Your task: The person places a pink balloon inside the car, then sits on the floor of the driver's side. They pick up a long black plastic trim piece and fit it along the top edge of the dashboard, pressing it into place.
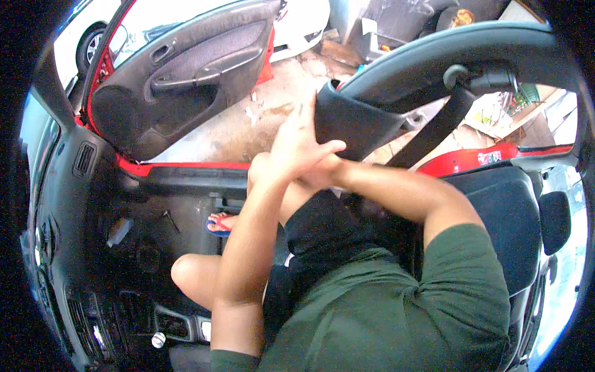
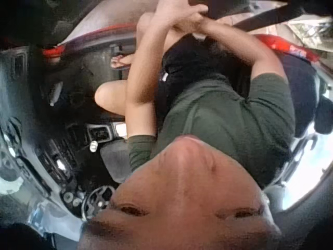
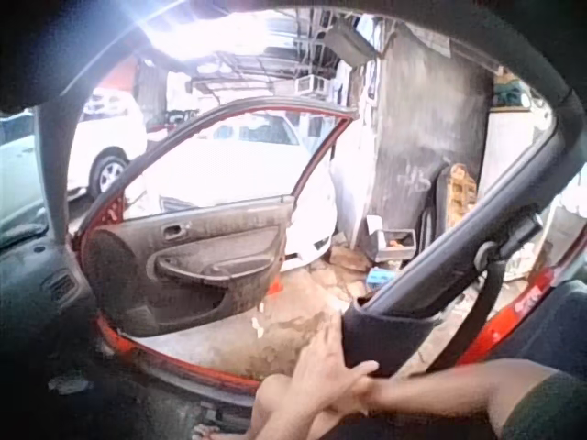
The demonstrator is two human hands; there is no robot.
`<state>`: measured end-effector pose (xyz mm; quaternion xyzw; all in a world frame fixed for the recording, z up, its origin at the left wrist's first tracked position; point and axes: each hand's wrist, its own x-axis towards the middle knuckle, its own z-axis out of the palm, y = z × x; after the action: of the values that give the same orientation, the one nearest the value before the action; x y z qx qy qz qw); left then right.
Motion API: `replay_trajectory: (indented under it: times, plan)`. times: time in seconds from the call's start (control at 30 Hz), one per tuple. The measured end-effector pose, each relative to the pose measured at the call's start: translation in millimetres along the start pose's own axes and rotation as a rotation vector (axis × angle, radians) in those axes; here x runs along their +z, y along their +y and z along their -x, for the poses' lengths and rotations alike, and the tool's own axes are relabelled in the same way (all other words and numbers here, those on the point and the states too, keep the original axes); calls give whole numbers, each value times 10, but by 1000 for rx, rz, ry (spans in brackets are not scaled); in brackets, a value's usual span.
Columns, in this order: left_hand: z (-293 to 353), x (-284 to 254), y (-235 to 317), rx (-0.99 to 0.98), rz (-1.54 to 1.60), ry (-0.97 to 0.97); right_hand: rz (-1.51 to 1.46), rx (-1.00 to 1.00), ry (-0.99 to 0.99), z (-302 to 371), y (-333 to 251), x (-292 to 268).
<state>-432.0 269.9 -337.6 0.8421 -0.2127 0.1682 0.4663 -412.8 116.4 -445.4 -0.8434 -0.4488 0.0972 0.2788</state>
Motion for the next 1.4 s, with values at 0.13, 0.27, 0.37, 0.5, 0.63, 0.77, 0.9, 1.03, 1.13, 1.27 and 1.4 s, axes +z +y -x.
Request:
replay_trajectory:
  times: [0.13,0.27,0.37,0.5,0.63,0.77,0.9,1.03,1.13,1.27,1.4]
  plan:
    - [-275,48,-142,-30,394,-78,393,-127,548,710,-598,-274]
    - [-181,220,-113,18,327,90,111,408,1224,1006,-533,-385]
    - [-66,373,-109,58,247,200,-96,472,1392,1142,-121,-778]
    - [-60,472,2,75,165,230,-98,296,1575,1114,442,-852]
    - [-196,213,-187,66,251,81,-264,81,1629,691,251,-857]
    - [-322,108,-248,94,337,12,-404,4,1584,667,276,-919]
    - [-286,137,-364,118,442,65,-323,124,1552,646,117,-848]
    - [-180,417,-409,-30,435,243,-169,201,1579,638,28,-833]
    - [-303,443,-530,46,340,258,-132,161,1548,561,-98,-888]
    - [-333,492,-532,-3,492,330,-2,277,1554,542,-249,-888]
    - [-380,504,-454,78,417,346,-22,354,1503,661,-229,-911]
